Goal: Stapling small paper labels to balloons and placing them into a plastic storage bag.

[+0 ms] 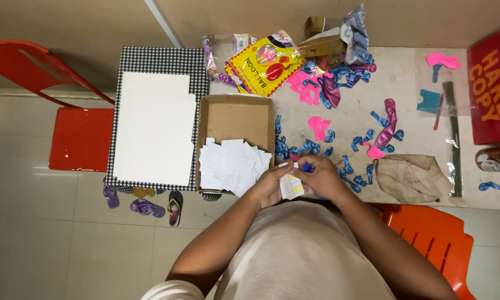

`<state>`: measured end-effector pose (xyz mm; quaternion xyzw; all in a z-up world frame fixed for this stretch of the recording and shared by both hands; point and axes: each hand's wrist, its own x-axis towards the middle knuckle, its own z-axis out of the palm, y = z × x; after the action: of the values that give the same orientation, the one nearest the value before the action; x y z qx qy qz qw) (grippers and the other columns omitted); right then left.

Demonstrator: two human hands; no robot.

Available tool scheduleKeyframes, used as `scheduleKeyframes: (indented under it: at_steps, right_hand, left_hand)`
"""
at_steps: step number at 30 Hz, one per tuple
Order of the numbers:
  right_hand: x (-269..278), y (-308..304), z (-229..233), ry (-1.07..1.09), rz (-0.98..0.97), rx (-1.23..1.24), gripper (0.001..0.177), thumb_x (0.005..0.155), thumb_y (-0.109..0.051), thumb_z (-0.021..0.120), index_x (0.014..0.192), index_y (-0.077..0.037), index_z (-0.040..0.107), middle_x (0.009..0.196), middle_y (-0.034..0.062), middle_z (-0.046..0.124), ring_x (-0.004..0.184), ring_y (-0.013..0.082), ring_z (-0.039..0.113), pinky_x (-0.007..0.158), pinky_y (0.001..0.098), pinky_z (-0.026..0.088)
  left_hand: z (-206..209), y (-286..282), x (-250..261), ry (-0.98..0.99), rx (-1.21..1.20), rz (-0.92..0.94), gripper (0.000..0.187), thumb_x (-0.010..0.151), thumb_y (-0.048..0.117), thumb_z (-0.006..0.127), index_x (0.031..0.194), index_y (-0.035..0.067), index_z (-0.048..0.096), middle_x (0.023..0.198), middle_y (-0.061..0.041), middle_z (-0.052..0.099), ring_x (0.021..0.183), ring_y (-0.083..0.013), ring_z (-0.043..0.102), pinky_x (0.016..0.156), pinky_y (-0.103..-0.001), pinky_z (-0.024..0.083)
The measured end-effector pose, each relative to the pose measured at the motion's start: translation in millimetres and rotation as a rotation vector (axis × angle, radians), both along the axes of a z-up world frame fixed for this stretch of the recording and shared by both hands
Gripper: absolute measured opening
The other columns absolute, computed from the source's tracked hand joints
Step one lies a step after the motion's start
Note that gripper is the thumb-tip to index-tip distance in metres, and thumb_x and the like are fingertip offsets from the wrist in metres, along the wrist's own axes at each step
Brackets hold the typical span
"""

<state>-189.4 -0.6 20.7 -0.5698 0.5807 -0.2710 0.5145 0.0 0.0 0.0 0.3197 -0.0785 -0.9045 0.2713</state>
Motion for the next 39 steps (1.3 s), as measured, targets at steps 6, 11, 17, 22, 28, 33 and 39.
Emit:
scheduleKeyframes:
  at_steps: [6,11,17,22,28,33,39]
  right_hand:
    - [-8,1,40,0.24,0.145,-0.121,0.034,0.076,-0.021,0.086,0.104,-0.005,0.074,0.09,0.0099,0.071,0.085,0.0222,0.067,0.078,0.034,0.054]
    - [-31,9,47,0.15,0.331,-0.161,0.043,0.073,-0.012,0.079,0.115,-0.006,0.072,0.102,0.0108,0.069,0.094,0.0248,0.068,0.084,0.036,0.054]
    - [-68,11,36,0.086,0.551,-0.196,0.032,0.077,-0.009,0.075,0.109,-0.005,0.076,0.106,0.011,0.073,0.098,0.0265,0.069,0.086,0.0365,0.055]
    - [-107,10,22,0.058,0.55,-0.192,0.027,0.081,-0.011,0.074,0.107,-0.005,0.078,0.098,0.0115,0.073,0.092,0.0266,0.07,0.08,0.0365,0.055]
    - [-145,-1,28,0.007,0.58,-0.172,0.021,0.09,-0.017,0.071,0.105,-0.005,0.079,0.088,0.011,0.073,0.081,0.0253,0.07,0.073,0.0354,0.055]
    - [-177,-13,15,-0.021,0.58,-0.214,0.021,0.091,-0.017,0.07,0.103,-0.002,0.078,0.094,0.0118,0.074,0.084,0.0242,0.071,0.075,0.0343,0.056]
    - [-198,-24,-35,-0.111,0.434,0.0,0.024,0.093,-0.021,0.072,0.105,-0.001,0.077,0.088,0.0098,0.074,0.077,0.0182,0.067,0.069,0.0324,0.054]
  left_hand:
    - [-20,15,-9,-0.021,0.045,-0.106,0.05,0.105,0.041,0.054,0.135,0.0,0.055,0.108,-0.022,0.073,0.098,-0.0309,0.076,0.088,-0.043,0.061]
    - [-49,47,-24,-0.058,0.043,-0.133,0.028,0.104,0.03,0.06,0.125,0.01,0.06,0.098,-0.006,0.071,0.094,-0.0235,0.072,0.084,-0.041,0.059]
    - [-40,58,-52,-0.001,0.021,-0.161,0.018,0.104,0.024,0.064,0.109,0.007,0.065,0.092,-0.006,0.069,0.086,-0.0198,0.068,0.081,-0.037,0.055]
    - [-45,59,-87,0.106,0.051,-0.208,0.024,0.097,0.026,0.065,0.094,0.003,0.068,0.084,-0.009,0.069,0.08,-0.0232,0.069,0.077,-0.035,0.056]
    - [-26,50,-135,-0.231,-0.065,-0.22,0.013,0.088,0.006,0.065,0.097,0.003,0.074,0.088,-0.009,0.07,0.082,-0.0217,0.068,0.075,-0.034,0.055]
    - [5,41,-167,-0.295,0.004,-0.107,0.022,0.101,0.017,0.056,0.117,0.002,0.061,0.097,-0.016,0.074,0.084,-0.0243,0.074,0.076,-0.037,0.062]
    - [30,46,-181,-0.591,-0.151,-0.041,0.025,0.105,0.02,0.048,0.124,0.009,0.058,0.091,-0.009,0.073,0.067,-0.0141,0.067,0.06,-0.028,0.053]
